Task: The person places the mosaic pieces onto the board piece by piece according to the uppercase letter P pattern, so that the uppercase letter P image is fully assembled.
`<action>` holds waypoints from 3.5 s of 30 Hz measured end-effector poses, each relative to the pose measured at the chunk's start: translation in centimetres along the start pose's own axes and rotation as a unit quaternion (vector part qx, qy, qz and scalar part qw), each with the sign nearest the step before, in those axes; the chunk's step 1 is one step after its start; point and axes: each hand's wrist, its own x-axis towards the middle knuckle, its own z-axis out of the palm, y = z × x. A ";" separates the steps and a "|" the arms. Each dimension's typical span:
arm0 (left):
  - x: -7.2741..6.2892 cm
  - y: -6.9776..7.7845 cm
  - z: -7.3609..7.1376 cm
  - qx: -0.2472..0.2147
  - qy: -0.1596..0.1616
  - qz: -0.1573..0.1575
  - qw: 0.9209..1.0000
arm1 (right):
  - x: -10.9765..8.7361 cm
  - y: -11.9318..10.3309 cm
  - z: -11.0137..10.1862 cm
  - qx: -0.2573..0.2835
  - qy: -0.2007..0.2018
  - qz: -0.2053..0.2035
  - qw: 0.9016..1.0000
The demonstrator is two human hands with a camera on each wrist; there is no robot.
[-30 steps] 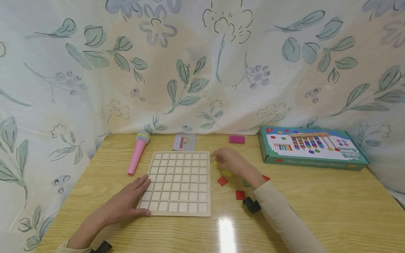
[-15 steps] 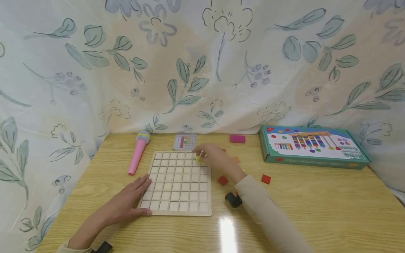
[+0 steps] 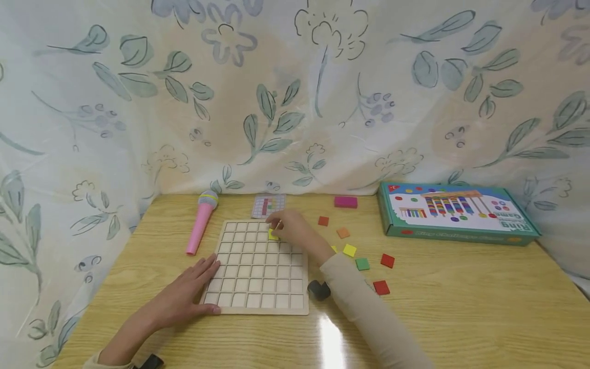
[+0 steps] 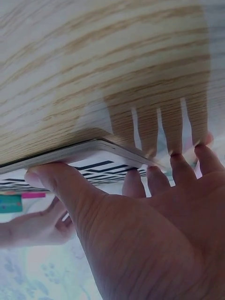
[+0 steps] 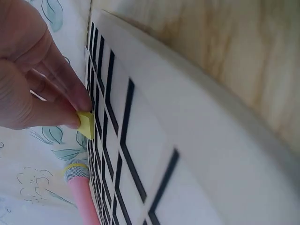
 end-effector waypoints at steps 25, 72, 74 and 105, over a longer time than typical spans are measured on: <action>0.0 -0.2 0.3 -0.002 0.002 -0.004 1.000 | -2.1 -0.5 -2.1 -0.007 0.009 0.036 0.999; -0.2 -0.3 0.1 -0.010 0.007 0.001 1.000 | -6.0 4.2 -8.2 -0.070 -0.006 0.012 0.997; -0.2 -0.3 0.1 -0.010 0.008 0.001 1.000 | -5.3 3.6 -7.6 -0.052 -0.016 0.010 0.998; -0.2 -0.2 0.0 -0.019 0.000 -0.006 1.000 | 2.4 -1.8 0.9 0.043 -0.048 -0.056 0.996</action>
